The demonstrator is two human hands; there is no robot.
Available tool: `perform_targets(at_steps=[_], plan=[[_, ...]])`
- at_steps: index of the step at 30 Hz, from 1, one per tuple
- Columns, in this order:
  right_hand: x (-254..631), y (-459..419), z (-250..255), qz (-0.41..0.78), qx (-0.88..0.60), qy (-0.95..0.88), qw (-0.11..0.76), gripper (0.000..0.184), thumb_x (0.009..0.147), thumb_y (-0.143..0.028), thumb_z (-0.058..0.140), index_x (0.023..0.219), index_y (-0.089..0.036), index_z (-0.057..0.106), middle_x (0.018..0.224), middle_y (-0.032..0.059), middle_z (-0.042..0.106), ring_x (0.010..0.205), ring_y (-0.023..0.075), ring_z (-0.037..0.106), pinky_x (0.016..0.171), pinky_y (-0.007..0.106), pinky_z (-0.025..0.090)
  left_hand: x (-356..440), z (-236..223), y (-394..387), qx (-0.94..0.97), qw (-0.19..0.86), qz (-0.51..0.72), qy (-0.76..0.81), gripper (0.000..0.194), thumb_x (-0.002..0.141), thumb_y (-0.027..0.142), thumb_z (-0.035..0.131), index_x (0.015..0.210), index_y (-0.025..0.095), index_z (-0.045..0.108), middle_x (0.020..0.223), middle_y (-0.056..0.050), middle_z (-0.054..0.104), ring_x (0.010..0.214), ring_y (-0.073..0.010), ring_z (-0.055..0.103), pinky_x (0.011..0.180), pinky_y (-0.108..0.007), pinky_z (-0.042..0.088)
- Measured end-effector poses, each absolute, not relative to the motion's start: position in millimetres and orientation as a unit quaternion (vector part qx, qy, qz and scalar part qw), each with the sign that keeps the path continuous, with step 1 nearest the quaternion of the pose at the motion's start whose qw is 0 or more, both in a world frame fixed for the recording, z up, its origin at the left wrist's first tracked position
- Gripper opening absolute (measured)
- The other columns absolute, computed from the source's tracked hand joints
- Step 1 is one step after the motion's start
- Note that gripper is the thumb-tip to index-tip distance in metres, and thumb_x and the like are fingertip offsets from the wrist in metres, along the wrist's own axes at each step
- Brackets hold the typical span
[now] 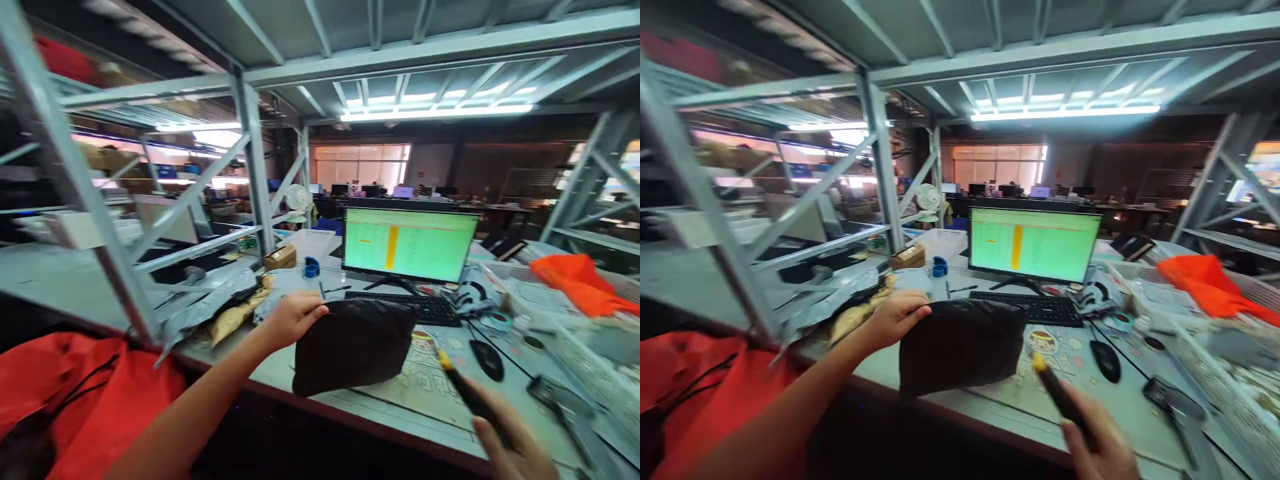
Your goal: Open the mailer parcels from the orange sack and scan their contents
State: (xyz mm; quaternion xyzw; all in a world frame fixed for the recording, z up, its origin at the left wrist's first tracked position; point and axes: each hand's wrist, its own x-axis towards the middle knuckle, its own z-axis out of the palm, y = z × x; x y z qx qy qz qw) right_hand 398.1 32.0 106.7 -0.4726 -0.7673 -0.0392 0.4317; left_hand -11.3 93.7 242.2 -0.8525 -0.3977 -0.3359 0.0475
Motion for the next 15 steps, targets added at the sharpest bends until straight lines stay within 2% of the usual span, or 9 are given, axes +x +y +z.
perform_targets(at_steps=[1, 3, 6, 11, 15], plan=[[380.9, 32.2, 116.4, -0.017, -0.451, -0.773, 0.447, 0.053, 0.097, -0.039, 0.046, 0.145, -0.058, 0.036, 0.121, 0.0049, 0.069, 0.109, 0.035, 0.069, 0.078, 0.053, 0.065, 2.1, 228.8, 105.4, -0.853, 0.07, -0.326, -0.4, 0.046, 0.104, 0.041, 0.038, 0.072, 0.018, 0.063, 0.071, -0.002, 0.062, 0.068, -0.0149, 0.059, 0.067, -0.026, 0.047], [350.5, 38.2, 134.0, 0.02, -0.431, -0.791, 0.434, 0.044, 0.098, -0.041, 0.05, 0.141, -0.048, 0.05, 0.115, 0.0052, 0.07, 0.1, 0.0299, 0.071, 0.079, 0.044, 0.065, 24.7, 202.2, 121.1, -0.853, 0.105, -0.325, -0.395, 0.044, 0.105, 0.035, 0.036, 0.071, 0.019, 0.059, 0.069, -0.002, 0.059, 0.065, -0.0144, 0.056, 0.063, -0.026, 0.045], [328.0, 51.0, 147.8, 0.03, -0.447, -0.808, 0.382, 0.038, 0.1, -0.043, 0.048, 0.135, -0.034, 0.061, 0.105, 0.007, 0.069, 0.089, 0.0227, 0.071, 0.077, 0.035, 0.063, 42.8, 174.1, 128.3, -0.843, 0.125, -0.354, -0.385, 0.034, 0.105, 0.026, 0.036, 0.08, 0.019, 0.059, 0.076, -0.003, 0.061, 0.069, -0.0163, 0.058, 0.065, -0.028, 0.047], [320.0, 61.1, 145.8, 0.005, -0.452, -0.821, 0.35, 0.039, 0.102, -0.043, 0.045, 0.136, -0.031, 0.061, 0.105, 0.0078, 0.068, 0.087, 0.0207, 0.069, 0.073, 0.033, 0.061, 43.2, 161.7, 122.8, -0.839, 0.131, -0.382, -0.364, 0.02, 0.103, 0.017, 0.039, 0.1, 0.019, 0.059, 0.084, -0.004, 0.065, 0.075, -0.0175, 0.062, 0.07, -0.029, 0.05], [307.2, 59.9, 149.2, -0.031, -0.451, -0.824, 0.34, 0.041, 0.102, -0.043, 0.044, 0.136, -0.03, 0.061, 0.105, 0.0089, 0.068, 0.085, 0.0218, 0.068, 0.072, 0.035, 0.061, 40.9, 161.1, 113.6, -0.85, 0.161, -0.365, -0.345, 0.02, 0.101, 0.012, 0.04, 0.096, 0.019, 0.057, 0.075, -0.002, 0.061, 0.067, -0.0165, 0.058, 0.063, -0.027, 0.047]])
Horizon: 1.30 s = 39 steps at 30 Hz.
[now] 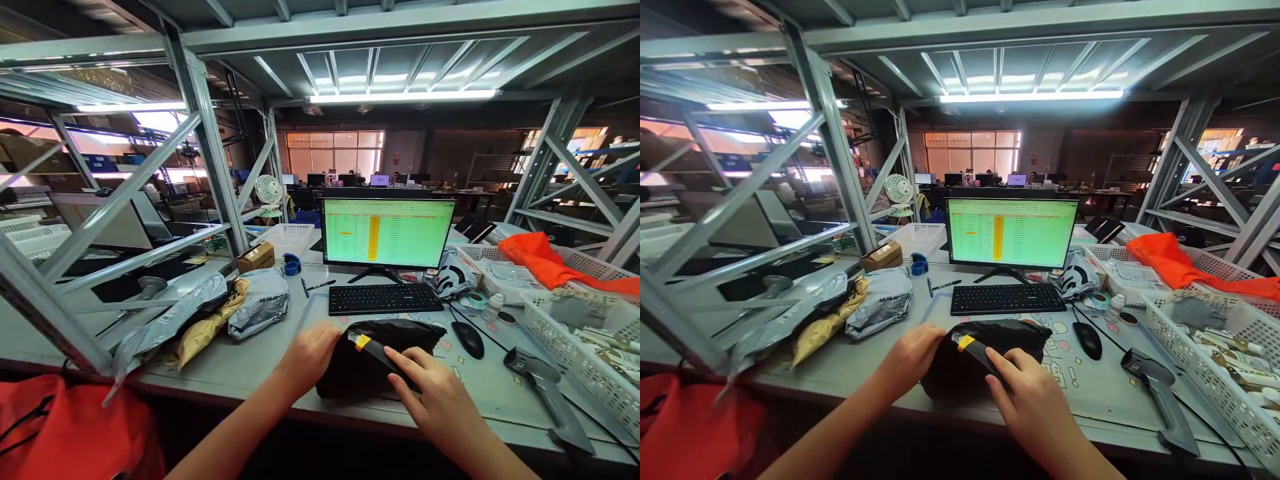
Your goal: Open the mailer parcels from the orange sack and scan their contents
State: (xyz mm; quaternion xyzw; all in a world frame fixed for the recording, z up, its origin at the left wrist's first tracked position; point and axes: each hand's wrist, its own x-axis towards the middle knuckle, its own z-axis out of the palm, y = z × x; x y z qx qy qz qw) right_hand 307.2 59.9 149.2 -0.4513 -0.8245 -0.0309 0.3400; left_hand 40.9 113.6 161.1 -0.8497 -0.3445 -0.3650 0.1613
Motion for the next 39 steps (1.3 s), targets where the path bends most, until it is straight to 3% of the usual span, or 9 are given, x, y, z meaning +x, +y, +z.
perform_targets(at_steps=[6, 11, 17, 23, 28, 30, 32, 35, 39], plan=[[381.6, 86.8, 157.2, -0.106, -0.515, -0.781, 0.336, 0.042, 0.098, -0.053, 0.048, 0.132, -0.036, 0.066, 0.106, 0.0086, 0.07, 0.086, 0.0242, 0.069, 0.072, 0.036, 0.059, 32.0, 151.5, 101.8, -0.847, 0.168, -0.398, -0.309, 0.02, 0.099, 0.008, 0.041, 0.091, 0.02, 0.055, 0.07, 0.0, 0.059, 0.062, -0.0147, 0.054, 0.06, -0.026, 0.043], [458.6, 110.2, 134.4, -0.02, -0.63, -0.696, 0.344, 0.049, 0.091, -0.066, 0.051, 0.125, -0.037, 0.071, 0.112, 0.0051, 0.072, 0.094, 0.0271, 0.069, 0.071, 0.036, 0.057, 30.9, 158.9, 107.3, -0.837, 0.041, -0.375, -0.396, 0.02, 0.101, 0.019, 0.041, 0.088, 0.022, 0.055, 0.072, 0.0, 0.064, 0.065, -0.0156, 0.06, 0.062, -0.027, 0.043], [476.6, 112.5, 55.3, 0.162, -0.644, -0.526, 0.532, 0.063, 0.085, -0.069, 0.052, 0.12, -0.021, 0.073, 0.091, 0.0085, 0.075, 0.073, 0.0245, 0.065, 0.062, 0.034, 0.052, 48.4, 197.5, 107.2, -0.823, -0.006, -0.234, -0.518, 0.021, 0.096, 0.019, 0.041, 0.087, 0.022, 0.06, 0.08, -0.003, 0.07, 0.074, -0.0204, 0.065, 0.067, -0.032, 0.041], [472.4, 141.4, 14.9, 0.005, -0.776, -0.54, 0.326, 0.052, 0.08, -0.056, 0.05, 0.106, -0.02, 0.078, 0.102, 0.0167, 0.073, 0.095, 0.0367, 0.066, 0.084, 0.052, 0.052, 72.6, 224.9, 131.5, -0.854, 0.007, -0.137, -0.502, 0.033, 0.096, 0.047, 0.049, 0.094, 0.02, 0.068, 0.095, -0.009, 0.074, 0.088, -0.0266, 0.068, 0.071, -0.034, 0.043], [376.6, 116.5, 78.7, -0.093, -0.513, -0.701, 0.486, 0.034, 0.097, -0.038, 0.048, 0.117, -0.019, 0.068, 0.123, 0.0146, 0.065, 0.118, 0.0299, 0.059, 0.102, 0.05, 0.047, 84.0, 228.0, 156.8, -0.883, -0.217, -0.125, -0.397, 0.037, 0.096, 0.037, 0.043, 0.066, 0.019, 0.054, 0.065, 0.001, 0.057, 0.063, -0.0146, 0.051, 0.058, -0.027, 0.032], [334.1, 103.7, 109.5, -0.094, -0.418, -0.781, 0.455, 0.038, 0.098, -0.03, 0.052, 0.134, -0.02, 0.057, 0.135, 0.0134, 0.059, 0.131, 0.0287, 0.049, 0.107, 0.048, 0.042, 87.8, 223.5, 154.8, -0.877, -0.291, -0.122, -0.362, 0.04, 0.096, 0.041, 0.043, 0.063, 0.019, 0.045, 0.059, 0.004, 0.044, 0.059, -0.0125, 0.041, 0.056, -0.027, 0.029], [303.1, 97.9, 130.9, -0.107, -0.383, -0.805, 0.44, 0.029, 0.098, -0.024, 0.055, 0.126, -0.019, 0.059, 0.126, 0.0114, 0.064, 0.13, 0.0286, 0.049, 0.104, 0.046, 0.04, 91.9, 217.8, 148.2, -0.871, -0.318, -0.127, -0.352, 0.041, 0.095, 0.043, 0.043, 0.062, 0.02, 0.04, 0.058, 0.005, 0.037, 0.058, -0.0116, 0.036, 0.056, -0.026, 0.027], [283.3, 95.7, 141.3, -0.117, -0.363, -0.808, 0.45, 0.01, 0.098, -0.019, 0.054, 0.093, -0.02, 0.062, 0.099, 0.0061, 0.068, 0.114, 0.0272, 0.055, 0.093, 0.043, 0.036, 92.5, 210.7, 140.6, -0.867, -0.283, -0.155, -0.379, 0.043, 0.097, 0.042, 0.04, 0.061, 0.019, 0.039, 0.059, 0.004, 0.039, 0.059, -0.0121, 0.037, 0.058, -0.027, 0.027], [295.9, 77.9, 127.6, -0.094, -0.315, -0.846, 0.419, 0.026, 0.097, -0.017, 0.05, 0.072, -0.019, 0.048, 0.073, 0.0006, 0.059, 0.082, 0.0198, 0.055, 0.077, 0.039, 0.031, 63.9, 206.5, 153.9, -0.852, -0.052, -0.17, -0.493, 0.04, 0.1, 0.038, 0.033, 0.071, 0.019, 0.054, 0.072, -0.003, 0.061, 0.069, -0.0183, 0.054, 0.064, -0.03, 0.031]])
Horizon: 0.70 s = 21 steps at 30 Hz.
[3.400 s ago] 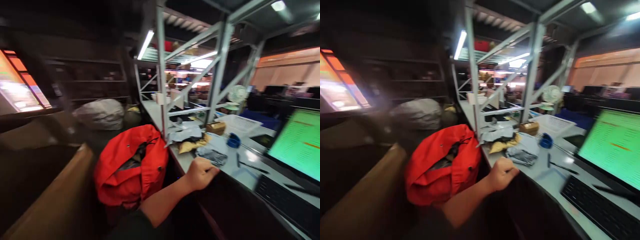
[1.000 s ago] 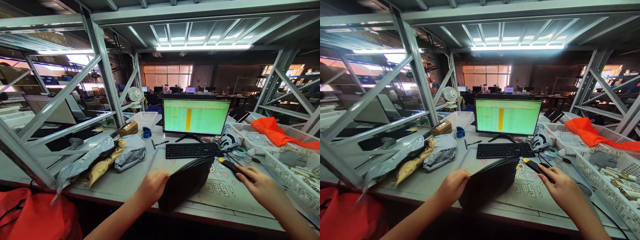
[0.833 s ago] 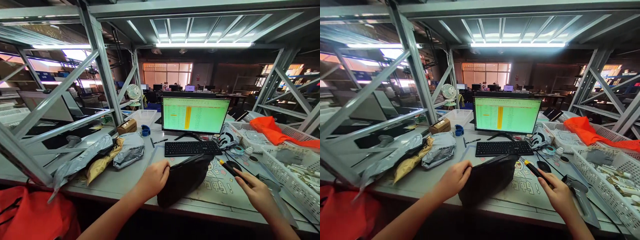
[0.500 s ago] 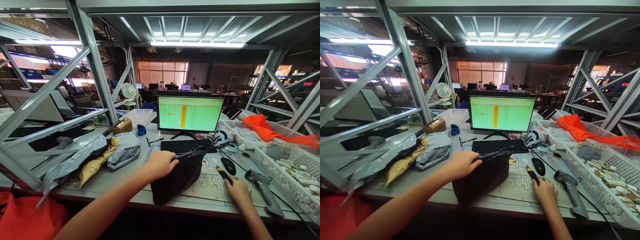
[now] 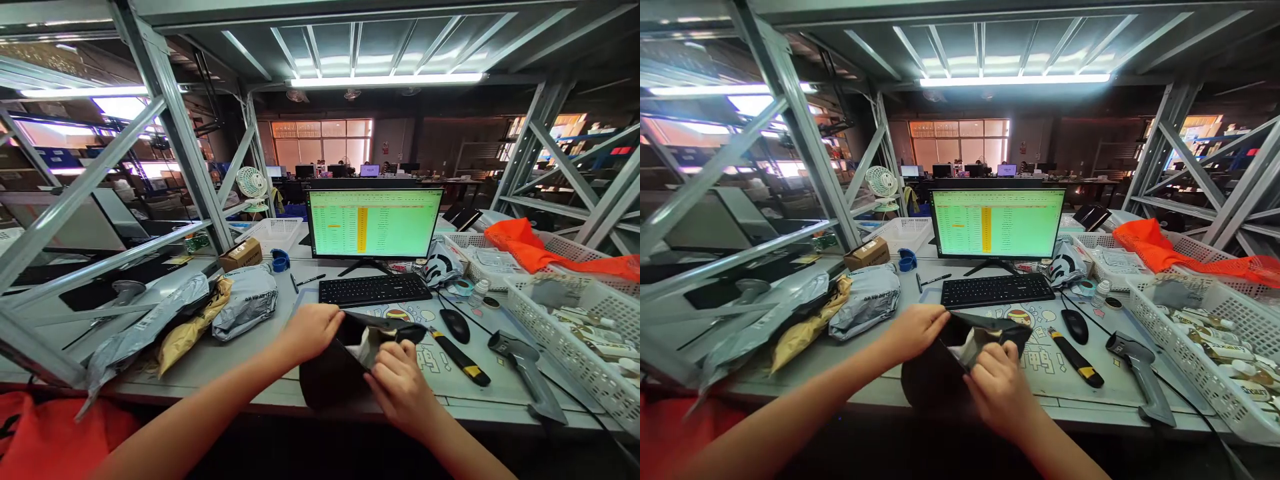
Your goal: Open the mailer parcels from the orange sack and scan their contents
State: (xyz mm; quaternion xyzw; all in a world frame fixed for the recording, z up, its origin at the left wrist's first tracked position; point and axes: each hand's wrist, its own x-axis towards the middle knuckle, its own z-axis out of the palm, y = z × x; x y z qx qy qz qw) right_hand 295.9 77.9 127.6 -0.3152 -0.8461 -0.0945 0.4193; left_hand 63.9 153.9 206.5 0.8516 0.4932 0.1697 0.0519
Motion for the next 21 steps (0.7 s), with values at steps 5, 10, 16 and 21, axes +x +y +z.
perform_targets(at_steps=[5, 10, 16, 21], plan=[[332.7, 59.2, 104.6, -0.046, -0.32, -0.884, 0.338, 0.026, 0.093, -0.011, 0.049, 0.071, -0.022, 0.042, 0.064, -0.0033, 0.051, 0.064, 0.0161, 0.049, 0.077, 0.039, 0.034, 14.0, 198.2, 180.9, 0.792, -0.092, 0.108, 0.593, 0.035, 0.099, 0.032, 0.034, 0.078, 0.019, 0.059, 0.083, -0.011, 0.07, 0.079, -0.0252, 0.063, 0.07, -0.033, 0.035], [324.8, 67.2, 130.2, -0.003, -0.337, -0.899, 0.279, 0.019, 0.094, -0.011, 0.044, 0.098, -0.021, 0.059, 0.099, 0.0054, 0.068, 0.097, 0.0228, 0.06, 0.092, 0.042, 0.038, 29.5, 185.1, 169.3, 0.804, 0.039, 0.217, 0.552, 0.038, 0.099, 0.037, 0.032, 0.068, 0.022, 0.048, 0.069, -0.004, 0.062, 0.068, -0.0196, 0.057, 0.064, -0.031, 0.033], [285.6, 84.0, 113.5, -0.003, -0.317, -0.943, 0.104, 0.073, 0.084, -0.028, 0.066, 0.152, -0.026, 0.037, 0.159, 0.0138, 0.038, 0.144, 0.0376, 0.034, 0.111, 0.056, 0.03, 37.9, 159.4, 150.5, 0.776, 0.182, 0.29, 0.53, 0.043, 0.096, 0.049, 0.033, 0.064, 0.022, 0.043, 0.064, 0.0, 0.055, 0.064, -0.0169, 0.05, 0.063, -0.03, 0.036], [276.0, 116.8, 73.6, -0.118, -0.353, -0.922, 0.108, 0.035, 0.085, -0.011, 0.064, 0.119, -0.02, 0.067, 0.097, 0.0103, 0.074, 0.092, 0.0275, 0.067, 0.098, 0.049, 0.042, 2.1, 113.0, 130.7, 0.781, 0.34, 0.274, 0.446, 0.06, 0.099, 0.062, 0.025, 0.105, 0.018, 0.065, 0.116, -0.011, 0.07, 0.112, -0.0259, 0.061, 0.104, -0.04, 0.045]])
